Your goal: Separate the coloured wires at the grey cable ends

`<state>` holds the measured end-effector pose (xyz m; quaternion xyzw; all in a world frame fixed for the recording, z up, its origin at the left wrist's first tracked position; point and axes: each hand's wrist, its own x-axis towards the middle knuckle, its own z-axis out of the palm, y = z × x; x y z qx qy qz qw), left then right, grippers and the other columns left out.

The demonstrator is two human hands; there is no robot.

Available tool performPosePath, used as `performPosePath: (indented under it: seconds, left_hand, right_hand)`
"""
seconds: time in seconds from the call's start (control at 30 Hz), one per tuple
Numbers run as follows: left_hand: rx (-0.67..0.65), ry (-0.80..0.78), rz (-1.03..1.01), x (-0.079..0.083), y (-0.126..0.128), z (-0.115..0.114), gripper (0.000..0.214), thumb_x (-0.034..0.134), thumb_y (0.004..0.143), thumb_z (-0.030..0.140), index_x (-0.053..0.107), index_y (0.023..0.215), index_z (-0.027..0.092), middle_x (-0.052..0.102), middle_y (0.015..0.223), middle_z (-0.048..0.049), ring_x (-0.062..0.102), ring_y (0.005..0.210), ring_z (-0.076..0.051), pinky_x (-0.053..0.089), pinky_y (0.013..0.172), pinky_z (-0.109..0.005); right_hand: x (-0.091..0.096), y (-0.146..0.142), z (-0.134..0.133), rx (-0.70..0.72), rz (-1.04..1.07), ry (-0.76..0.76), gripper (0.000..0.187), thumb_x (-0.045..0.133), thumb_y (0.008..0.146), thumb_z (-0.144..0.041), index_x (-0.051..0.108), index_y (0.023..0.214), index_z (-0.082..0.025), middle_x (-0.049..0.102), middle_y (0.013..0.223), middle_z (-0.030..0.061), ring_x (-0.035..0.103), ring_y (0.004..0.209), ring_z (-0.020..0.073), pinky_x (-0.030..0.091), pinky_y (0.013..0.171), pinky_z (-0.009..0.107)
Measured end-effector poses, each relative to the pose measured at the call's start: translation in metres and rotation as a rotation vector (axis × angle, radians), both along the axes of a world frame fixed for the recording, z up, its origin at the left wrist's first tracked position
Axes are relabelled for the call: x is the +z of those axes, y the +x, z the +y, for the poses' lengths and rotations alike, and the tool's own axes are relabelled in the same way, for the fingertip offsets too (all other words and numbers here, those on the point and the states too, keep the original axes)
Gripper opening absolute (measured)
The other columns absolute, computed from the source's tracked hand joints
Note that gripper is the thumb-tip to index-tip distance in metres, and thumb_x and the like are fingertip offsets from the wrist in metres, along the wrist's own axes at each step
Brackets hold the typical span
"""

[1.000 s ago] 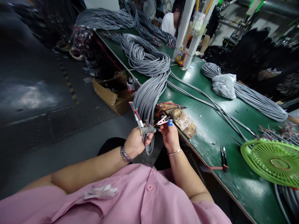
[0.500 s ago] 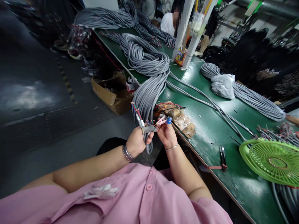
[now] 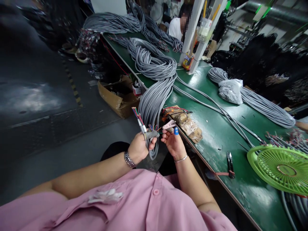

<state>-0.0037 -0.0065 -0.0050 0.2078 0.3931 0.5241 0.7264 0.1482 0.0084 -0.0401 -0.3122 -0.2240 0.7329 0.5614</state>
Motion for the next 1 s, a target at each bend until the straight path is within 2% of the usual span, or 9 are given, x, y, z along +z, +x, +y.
performPosePath:
  seconds: [0.13,0.33,0.53,0.6,0.7,0.77,1.0]
  left_hand:
    - [-0.017,0.002,-0.051,0.005,0.002,0.002,0.02,0.074,0.06,0.025,0.057,0.064,0.015,0.055,0.047,0.0002,0.041,0.035,-0.007,0.027,0.033,-0.018]
    - [-0.042,-0.035,-0.093,0.01,0.007,0.009,0.011,0.066,0.065,0.02,0.058,0.065,0.014,0.054,0.047,0.0,0.04,0.034,-0.006,0.026,0.034,-0.017]
    - [-0.013,-0.013,-0.08,0.009,0.007,0.011,0.015,0.067,0.065,0.021,0.054,0.061,0.014,0.052,0.048,0.0007,0.039,0.033,-0.006,0.025,0.033,-0.017]
    - [0.006,-0.007,-0.068,0.008,0.008,0.011,0.017,0.069,0.066,0.022,0.054,0.062,0.015,0.053,0.049,0.0006,0.04,0.034,-0.006,0.026,0.034,-0.017]
    - [0.026,-0.013,-0.072,0.006,0.011,0.011,0.015,0.068,0.067,0.022,0.056,0.064,0.014,0.054,0.05,0.0,0.042,0.036,-0.006,0.028,0.034,-0.017]
    - [0.041,-0.022,-0.091,0.006,0.013,0.011,0.013,0.066,0.066,0.021,0.056,0.064,0.014,0.054,0.051,0.0001,0.042,0.038,-0.006,0.029,0.035,-0.017]
    - [0.055,-0.084,-0.119,0.004,0.012,0.011,0.006,0.062,0.065,0.016,0.058,0.067,0.014,0.054,0.051,0.0005,0.043,0.038,-0.006,0.029,0.036,-0.016]
  right_hand:
    - [0.007,0.002,0.006,-0.073,-0.014,-0.029,0.046,0.061,0.08,-0.062,0.066,0.09,-0.018,0.067,0.08,0.001,0.059,0.065,0.0101,0.052,0.06,0.022]
    - [0.012,-0.007,0.014,-0.15,-0.042,0.016,0.029,0.073,0.077,-0.045,0.065,0.087,-0.019,0.063,0.072,-0.0038,0.052,0.057,0.0069,0.049,0.057,0.019]
    - [-0.003,-0.016,0.011,-0.448,-0.285,0.08,0.034,0.068,0.079,-0.05,0.062,0.075,-0.017,0.06,0.065,-0.0029,0.048,0.053,0.0065,0.042,0.053,0.019]
    - [-0.002,-0.016,0.013,-0.398,-0.241,0.07,0.036,0.067,0.079,-0.053,0.062,0.075,-0.018,0.06,0.065,-0.0031,0.049,0.054,0.0073,0.043,0.053,0.02]
    - [0.003,-0.014,0.017,-0.176,-0.049,0.003,0.038,0.067,0.078,-0.057,0.063,0.081,-0.02,0.064,0.073,-0.0014,0.055,0.061,0.0093,0.048,0.058,0.022]
    - [0.006,-0.013,0.019,-0.091,0.036,-0.04,0.037,0.068,0.079,-0.056,0.065,0.084,-0.02,0.067,0.08,0.0002,0.059,0.066,0.0102,0.05,0.062,0.023]
    - [0.002,-0.02,0.024,-0.224,0.145,-0.032,0.024,0.073,0.079,-0.043,0.068,0.088,-0.021,0.07,0.081,-0.0009,0.062,0.072,0.01,0.051,0.063,0.019]
